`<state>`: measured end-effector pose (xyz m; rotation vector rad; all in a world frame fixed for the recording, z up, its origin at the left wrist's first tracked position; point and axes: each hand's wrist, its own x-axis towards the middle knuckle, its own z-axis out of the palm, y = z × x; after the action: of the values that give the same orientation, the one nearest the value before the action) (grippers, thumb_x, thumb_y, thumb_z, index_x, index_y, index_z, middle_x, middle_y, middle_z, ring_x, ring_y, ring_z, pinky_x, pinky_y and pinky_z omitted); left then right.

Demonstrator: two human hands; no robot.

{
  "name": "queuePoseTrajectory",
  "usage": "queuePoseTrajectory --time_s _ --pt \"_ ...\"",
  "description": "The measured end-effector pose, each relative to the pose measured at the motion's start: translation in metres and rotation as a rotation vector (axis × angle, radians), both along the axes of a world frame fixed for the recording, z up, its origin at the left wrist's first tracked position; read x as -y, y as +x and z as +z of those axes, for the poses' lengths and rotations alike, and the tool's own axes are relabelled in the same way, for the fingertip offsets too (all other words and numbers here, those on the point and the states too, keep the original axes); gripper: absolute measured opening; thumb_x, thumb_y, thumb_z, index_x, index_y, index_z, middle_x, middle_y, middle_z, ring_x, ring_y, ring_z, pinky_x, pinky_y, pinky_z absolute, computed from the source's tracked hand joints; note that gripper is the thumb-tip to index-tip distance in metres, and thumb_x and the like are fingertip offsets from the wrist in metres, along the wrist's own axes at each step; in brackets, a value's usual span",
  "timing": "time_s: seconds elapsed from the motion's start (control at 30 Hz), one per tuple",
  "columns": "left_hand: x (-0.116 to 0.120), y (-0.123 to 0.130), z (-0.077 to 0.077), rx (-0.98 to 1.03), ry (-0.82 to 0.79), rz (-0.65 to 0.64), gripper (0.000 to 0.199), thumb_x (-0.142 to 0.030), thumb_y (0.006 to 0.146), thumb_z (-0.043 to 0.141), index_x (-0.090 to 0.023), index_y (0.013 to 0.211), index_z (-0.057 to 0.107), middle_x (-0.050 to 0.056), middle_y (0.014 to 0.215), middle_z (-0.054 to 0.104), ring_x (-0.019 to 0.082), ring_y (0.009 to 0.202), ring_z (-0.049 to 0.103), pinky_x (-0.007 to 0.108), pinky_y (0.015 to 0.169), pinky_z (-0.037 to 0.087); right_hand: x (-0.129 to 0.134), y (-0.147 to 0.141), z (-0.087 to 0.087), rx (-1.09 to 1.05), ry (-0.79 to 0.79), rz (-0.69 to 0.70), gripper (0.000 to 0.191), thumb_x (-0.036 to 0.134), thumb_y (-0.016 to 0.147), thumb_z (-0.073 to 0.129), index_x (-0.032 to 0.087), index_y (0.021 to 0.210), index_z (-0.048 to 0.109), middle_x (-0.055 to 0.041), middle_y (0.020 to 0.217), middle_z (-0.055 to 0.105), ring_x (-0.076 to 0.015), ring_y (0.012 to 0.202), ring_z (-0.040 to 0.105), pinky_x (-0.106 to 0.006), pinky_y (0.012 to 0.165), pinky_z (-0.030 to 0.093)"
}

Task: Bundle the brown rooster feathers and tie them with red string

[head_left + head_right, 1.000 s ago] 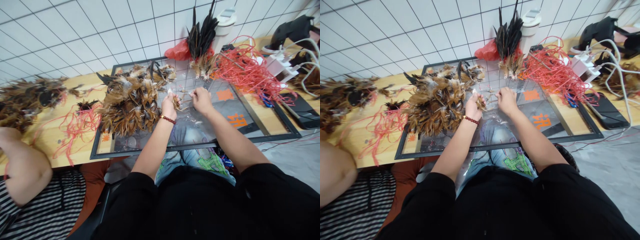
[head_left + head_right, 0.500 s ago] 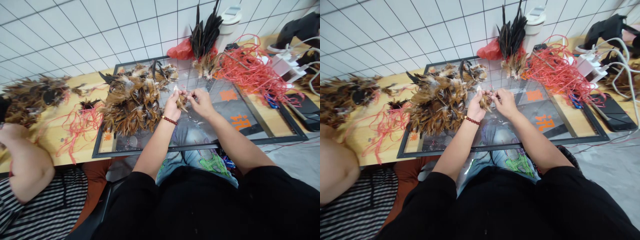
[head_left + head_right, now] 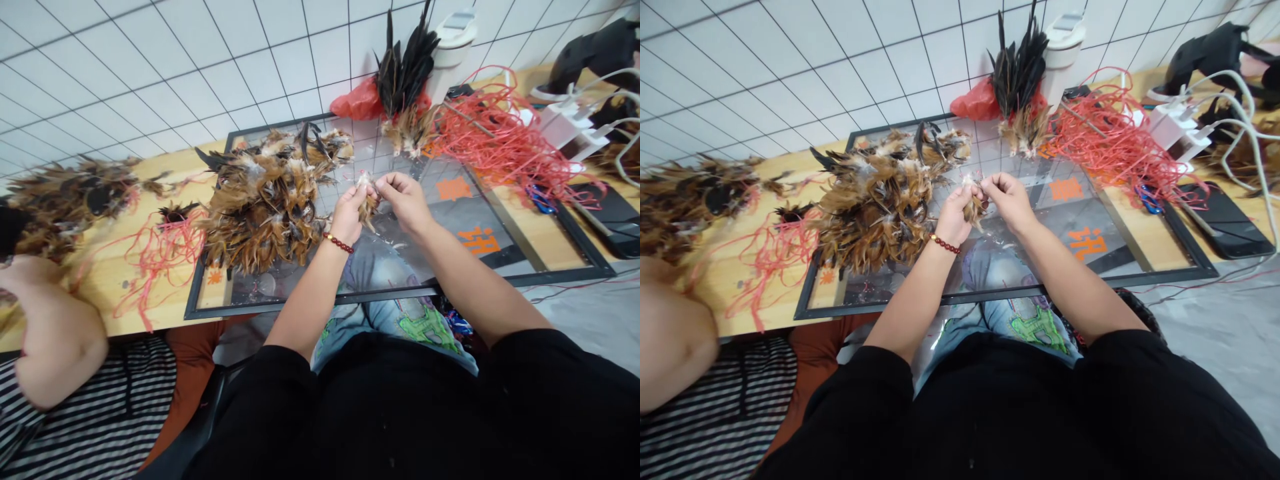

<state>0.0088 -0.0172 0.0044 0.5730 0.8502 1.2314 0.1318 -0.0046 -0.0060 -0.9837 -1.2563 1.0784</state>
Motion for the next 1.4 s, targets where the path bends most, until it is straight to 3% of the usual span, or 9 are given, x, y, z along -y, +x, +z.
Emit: queuePoseTrajectory --time_s 0.13,0.3,0.57,0.7,0.8,0.93,1.1,1.27,1.4 --pt "0.0 0.001 -0.001 -0.006 -0.021 0.024 0.019 -0.028 0.094 0.069 -0.019 0.079 0.064 -0.002 0.066 0.062 0.009 0.063 0.065 0.022 0.071 0.055 0.004 -0.001 0.005 -0.1 -0.094 0.075 0.054 0.068 0.06 0.088 0.023 0.071 0.062 -0.0001 0.07 0.066 -0.0139 0.065 0.056 -0.03 0.065 0.051" --pt "-0.001 0.0 0.0 -0.027 -0.047 0.023 0.013 -0.032 0.093 0.07 -0.021 0.087 0.067 -0.002 0.067 0.063 0.012 0.069 0.069 0.024 0.075 0.056 0.0 0.003 0.003 -0.175 -0.211 0.134 0.049 0.055 0.057 0.094 0.021 0.08 0.068 0.0011 0.071 0.069 -0.0108 0.059 0.055 -0.026 0.057 0.045" --pt "0.001 0.003 -0.001 -0.04 0.0 0.001 0.017 -0.026 0.094 0.069 -0.019 0.078 0.066 -0.001 0.067 0.063 0.011 0.07 0.067 0.025 0.078 0.055 0.001 0.002 -0.001 0.085 0.065 -0.032 0.051 0.071 0.076 0.076 0.023 0.071 0.06 0.0017 0.067 0.058 -0.0137 0.065 0.054 -0.03 0.067 0.047" --pt "-0.002 0.004 -0.006 -0.095 -0.014 0.085 0.02 -0.029 0.091 0.074 -0.019 0.075 0.065 -0.002 0.066 0.062 0.011 0.067 0.065 0.022 0.072 0.053 -0.002 0.002 -0.002 0.085 0.043 -0.081 0.054 0.075 0.077 0.073 0.023 0.072 0.057 0.0024 0.068 0.054 -0.0145 0.069 0.053 -0.03 0.07 0.047" --pt "-0.004 0.006 -0.009 -0.106 0.023 0.172 0.019 -0.028 0.09 0.074 -0.019 0.075 0.067 -0.003 0.067 0.064 0.009 0.067 0.064 0.02 0.07 0.052 -0.001 0.0 0.0 0.032 0.014 -0.023 0.051 0.069 0.075 0.079 0.022 0.071 0.059 0.0018 0.068 0.056 -0.0146 0.07 0.055 -0.03 0.069 0.049" --pt "-0.005 0.008 -0.01 -0.143 0.075 0.231 0.013 -0.022 0.088 0.075 -0.019 0.076 0.07 -0.003 0.074 0.07 0.009 0.078 0.067 0.018 0.077 0.052 0.003 -0.004 0.001 -0.015 -0.016 0.026 0.042 0.057 0.075 0.084 0.021 0.069 0.063 0.0004 0.068 0.062 -0.0137 0.068 0.057 -0.029 0.069 0.05" --pt "-0.005 0.009 -0.017 -0.201 0.107 0.252 0.011 -0.026 0.082 0.082 -0.019 0.078 0.075 -0.003 0.078 0.073 0.013 0.094 0.07 0.021 0.088 0.053 0.002 -0.003 -0.002 -0.022 -0.031 -0.031 0.038 0.049 0.072 0.088 0.019 0.068 0.064 0.0014 0.066 0.063 -0.0116 0.064 0.055 -0.027 0.065 0.047" --pt "-0.008 0.009 -0.026 -0.205 0.178 0.209 0.009 -0.028 0.085 0.079 -0.019 0.086 0.078 -0.001 0.091 0.078 0.018 0.109 0.07 0.03 0.102 0.052 0.0 -0.002 -0.001 -0.048 -0.089 -0.063 0.039 0.044 0.067 0.091 0.019 0.068 0.063 0.0021 0.065 0.062 -0.0101 0.063 0.053 -0.025 0.062 0.046" --pt "-0.007 0.01 -0.024 -0.105 0.12 0.147 0.007 -0.025 0.087 0.077 -0.018 0.09 0.077 0.002 0.098 0.079 0.018 0.115 0.07 0.032 0.107 0.051 -0.002 0.0 -0.003 -0.039 -0.089 -0.101 0.037 0.039 0.065 0.092 0.02 0.069 0.06 0.0031 0.064 0.06 -0.0095 0.06 0.05 -0.025 0.058 0.042"
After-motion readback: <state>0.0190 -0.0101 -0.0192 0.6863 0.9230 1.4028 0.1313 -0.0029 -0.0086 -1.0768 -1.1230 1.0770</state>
